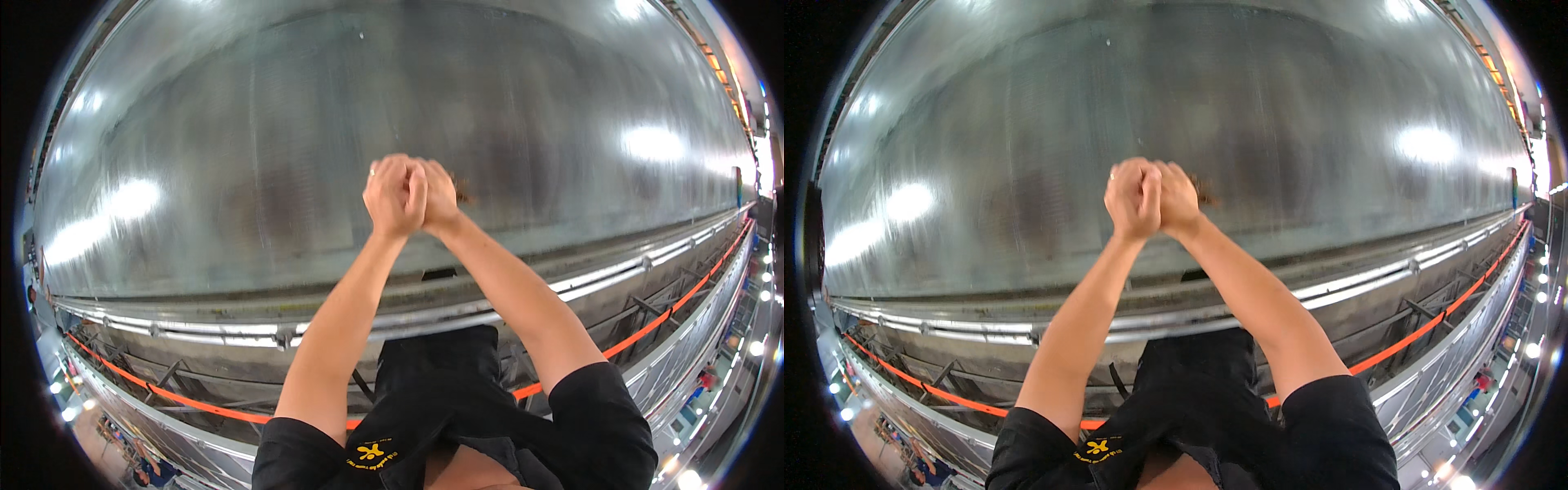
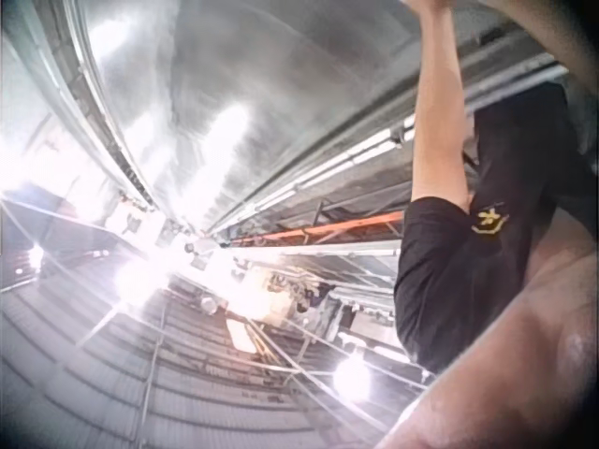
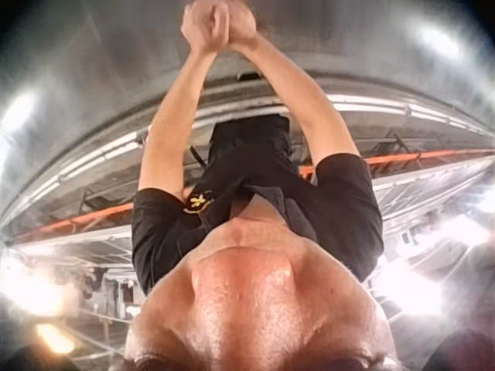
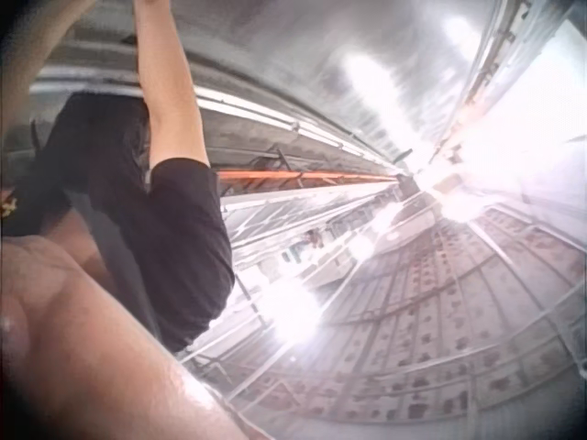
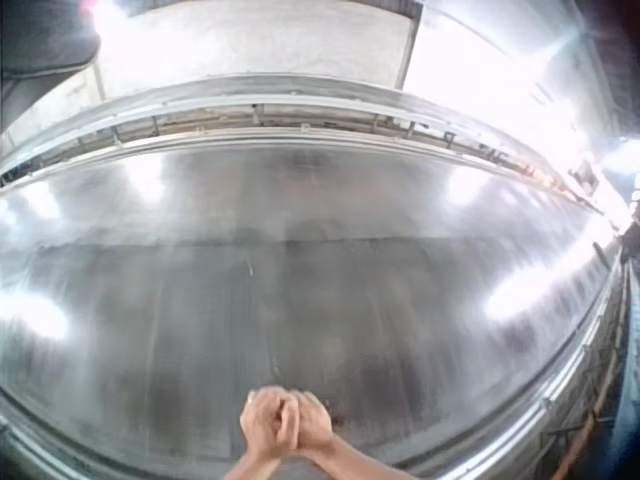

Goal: The person cleans a large curved glass panel using a rainbow-colored duster and a brown cloth. They wipe the surface in broad strokes and then scrub specific areas with the cloth, working alongside another person.

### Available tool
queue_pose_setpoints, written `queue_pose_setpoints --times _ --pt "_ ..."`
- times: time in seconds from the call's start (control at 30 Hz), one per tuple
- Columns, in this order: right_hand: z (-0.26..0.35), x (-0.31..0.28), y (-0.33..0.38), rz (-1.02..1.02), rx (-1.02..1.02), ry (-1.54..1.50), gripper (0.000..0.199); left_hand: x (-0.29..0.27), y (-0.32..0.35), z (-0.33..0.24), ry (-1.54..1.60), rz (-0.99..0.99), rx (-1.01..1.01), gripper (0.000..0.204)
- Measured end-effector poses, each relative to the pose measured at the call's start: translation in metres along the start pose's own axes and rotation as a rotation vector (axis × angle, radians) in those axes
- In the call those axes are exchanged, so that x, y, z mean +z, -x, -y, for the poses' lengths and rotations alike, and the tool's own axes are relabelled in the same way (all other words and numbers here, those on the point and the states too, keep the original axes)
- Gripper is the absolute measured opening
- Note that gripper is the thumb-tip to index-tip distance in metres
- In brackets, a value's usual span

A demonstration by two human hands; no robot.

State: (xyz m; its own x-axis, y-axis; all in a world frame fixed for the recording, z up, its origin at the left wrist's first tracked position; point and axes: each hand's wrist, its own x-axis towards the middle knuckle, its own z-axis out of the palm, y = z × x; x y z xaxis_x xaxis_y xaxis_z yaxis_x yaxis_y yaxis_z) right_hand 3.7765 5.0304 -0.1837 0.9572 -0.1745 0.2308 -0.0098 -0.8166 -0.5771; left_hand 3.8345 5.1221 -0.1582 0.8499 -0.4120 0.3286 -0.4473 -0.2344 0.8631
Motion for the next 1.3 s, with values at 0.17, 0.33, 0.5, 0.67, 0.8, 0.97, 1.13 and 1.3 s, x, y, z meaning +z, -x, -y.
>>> queue_pose_setpoints --times 0.17,0.33,0.5,0.67,0.8,0.97,1.13,1.3 --pt "-0.066 0.010 -0.184 0.017 0.109 0.156 0.025 0.037 -0.184 0.077 0.038 0.055 -0.144 0.031" --pt "-0.122 0.004 -0.347 0.017 0.197 0.288 0.035 0.066 -0.355 0.126 -0.030 0.028 -0.014 0.040" --pt "-0.138 0.022 -0.353 -0.175 0.013 0.331 0.036 0.069 -0.353 0.128 -0.072 -0.046 -0.002 0.038" --pt "-0.068 0.033 -0.230 -0.138 0.087 0.247 0.030 0.021 -0.236 0.097 0.030 0.101 -0.013 0.034" --pt "0.017 0.063 -0.111 -0.205 0.048 0.232 0.021 -0.044 -0.098 0.070 0.052 0.092 -0.014 0.024" --pt "0.112 0.073 0.047 -0.138 -0.012 0.188 0.013 -0.113 0.064 0.017 -0.016 0.061 0.060 0.011" --pt "0.109 0.075 0.017 -0.125 0.036 -0.046 0.012 -0.119 0.044 0.033 -0.019 0.050 0.008 0.013" --pt "0.051 0.083 -0.138 -0.080 0.084 -0.060 0.017 -0.087 -0.100 0.099 -0.015 -0.011 0.005 0.018"
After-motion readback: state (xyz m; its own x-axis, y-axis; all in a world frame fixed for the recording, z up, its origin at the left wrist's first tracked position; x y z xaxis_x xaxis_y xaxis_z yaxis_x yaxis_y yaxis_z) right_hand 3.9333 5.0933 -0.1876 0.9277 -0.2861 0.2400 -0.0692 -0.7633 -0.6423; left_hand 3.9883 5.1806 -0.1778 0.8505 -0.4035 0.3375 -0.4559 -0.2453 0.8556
